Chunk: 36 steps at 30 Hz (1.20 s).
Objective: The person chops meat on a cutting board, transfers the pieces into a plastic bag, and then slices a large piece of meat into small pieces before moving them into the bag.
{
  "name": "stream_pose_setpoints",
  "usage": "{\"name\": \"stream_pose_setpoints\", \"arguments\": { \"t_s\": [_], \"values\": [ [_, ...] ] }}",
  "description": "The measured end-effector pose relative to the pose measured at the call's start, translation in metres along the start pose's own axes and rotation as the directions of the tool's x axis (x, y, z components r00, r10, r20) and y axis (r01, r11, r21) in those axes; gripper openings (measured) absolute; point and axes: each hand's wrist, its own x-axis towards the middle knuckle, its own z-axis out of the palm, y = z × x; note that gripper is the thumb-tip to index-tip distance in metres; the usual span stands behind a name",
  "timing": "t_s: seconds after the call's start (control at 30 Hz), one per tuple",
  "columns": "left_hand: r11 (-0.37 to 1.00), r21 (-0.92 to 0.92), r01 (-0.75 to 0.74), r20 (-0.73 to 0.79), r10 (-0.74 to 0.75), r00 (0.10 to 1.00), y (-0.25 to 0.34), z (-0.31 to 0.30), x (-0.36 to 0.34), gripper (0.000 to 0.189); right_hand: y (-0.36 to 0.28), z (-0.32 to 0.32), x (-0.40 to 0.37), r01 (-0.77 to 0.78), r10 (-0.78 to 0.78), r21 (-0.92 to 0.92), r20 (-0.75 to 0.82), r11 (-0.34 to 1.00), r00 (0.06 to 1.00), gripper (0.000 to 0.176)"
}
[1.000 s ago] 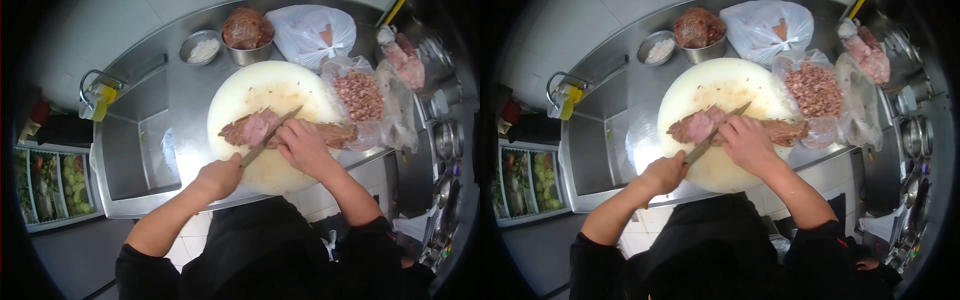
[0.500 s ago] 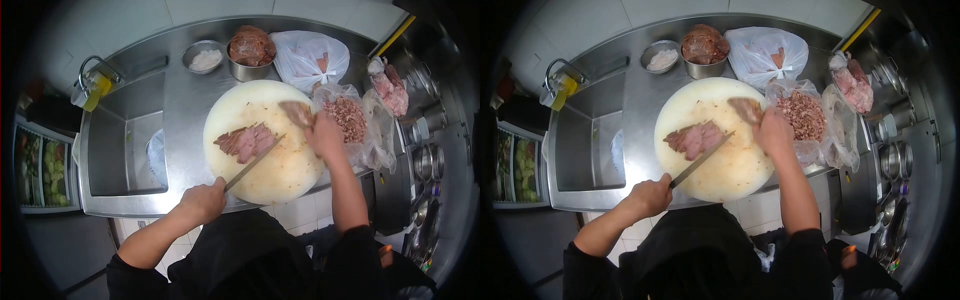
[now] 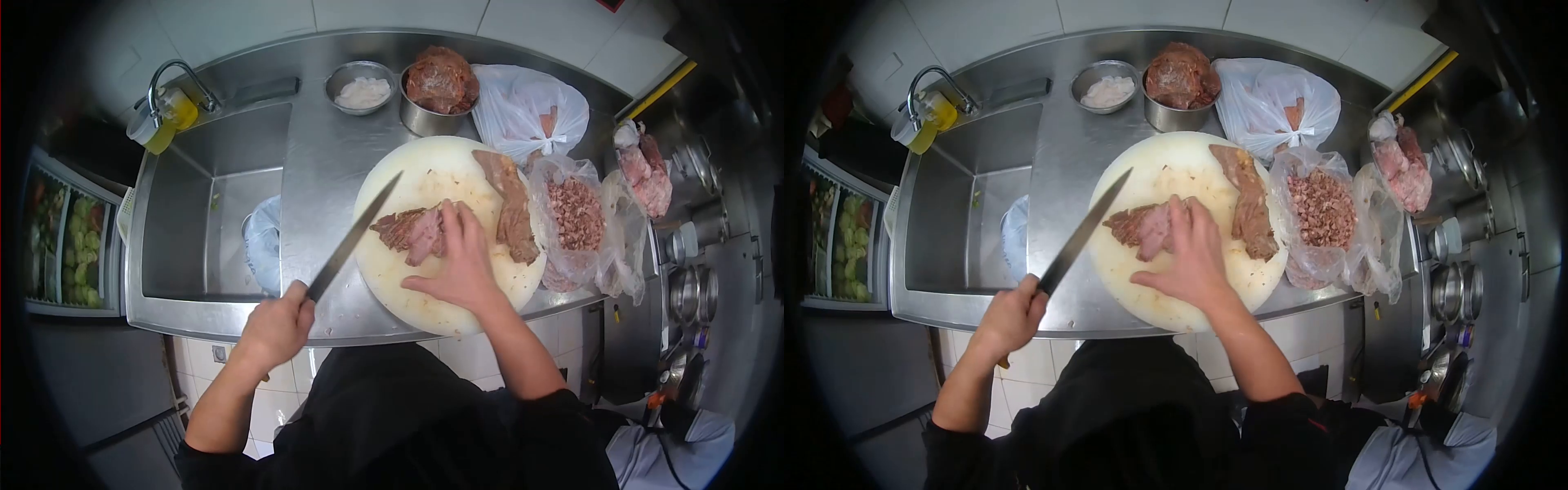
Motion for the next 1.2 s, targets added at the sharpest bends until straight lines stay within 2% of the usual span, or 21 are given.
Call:
{"name": "stream_pose_setpoints", "arguments": {
  "t_s": [0.07,0.27,0.37,0.47,0.57,0.7,0.9,1.0,1.1,1.2],
  "values": [
    [0.999,0.040,0.004,-0.056,-0.001,0.998,-0.012,0.003,0.008,0.018,-0.001,0.018,0.000,0.017,-0.017,0.006,-0.008,1.000,1.000,0.115],
    [0.995,0.103,0.016,0.021,-0.018,1.000,-0.007,0.000,0.003,0.019,0.017,0.047,-0.007,0.023,-0.020,0.029,-0.102,0.999,0.995,0.104],
    [0.991,0.129,0.019,0.013,-0.021,1.000,-0.008,-0.001,0.001,0.019,-0.007,0.023,0.009,0.089,-0.104,-0.088,-0.184,0.992,0.977,0.099],
    [0.984,0.179,-0.002,0.025,-0.003,1.000,-0.010,0.001,0.000,0.018,0.002,0.034,0.022,0.064,-0.073,-0.108,-0.081,0.992,0.994,0.094],
    [0.979,0.200,-0.032,0.053,0.022,0.998,-0.003,0.001,-0.007,0.018,0.001,0.032,0.016,-0.039,0.036,0.110,0.033,0.993,0.999,0.094],
    [0.989,0.131,-0.066,0.124,0.050,0.991,0.003,-0.001,-0.015,0.019,-0.012,0.032,-0.009,-0.008,0.019,0.142,-0.075,0.990,0.997,0.093],
    [0.997,0.072,-0.032,0.311,0.008,0.950,0.006,-0.017,-0.016,0.024,-0.020,0.035,-0.017,0.046,-0.050,-0.041,-0.080,0.998,0.996,0.095],
    [0.998,0.047,0.040,0.311,-0.052,0.949,0.005,-0.024,-0.013,0.024,-0.024,0.034,-0.009,-0.033,0.032,-0.012,-0.068,0.999,0.997,0.095],
    [0.998,0.018,0.056,0.300,-0.058,0.952,0.001,-0.025,-0.010,0.025,-0.030,0.032,-0.006,-0.130,0.133,0.047,-0.079,0.990,0.988,0.082],
    [0.999,-0.005,0.032,0.309,-0.029,0.951,-0.005,-0.020,-0.009,0.025,-0.014,0.021,0.002,-0.347,0.359,0.234,-0.006,0.908,0.933,0.056]
  ]
}}
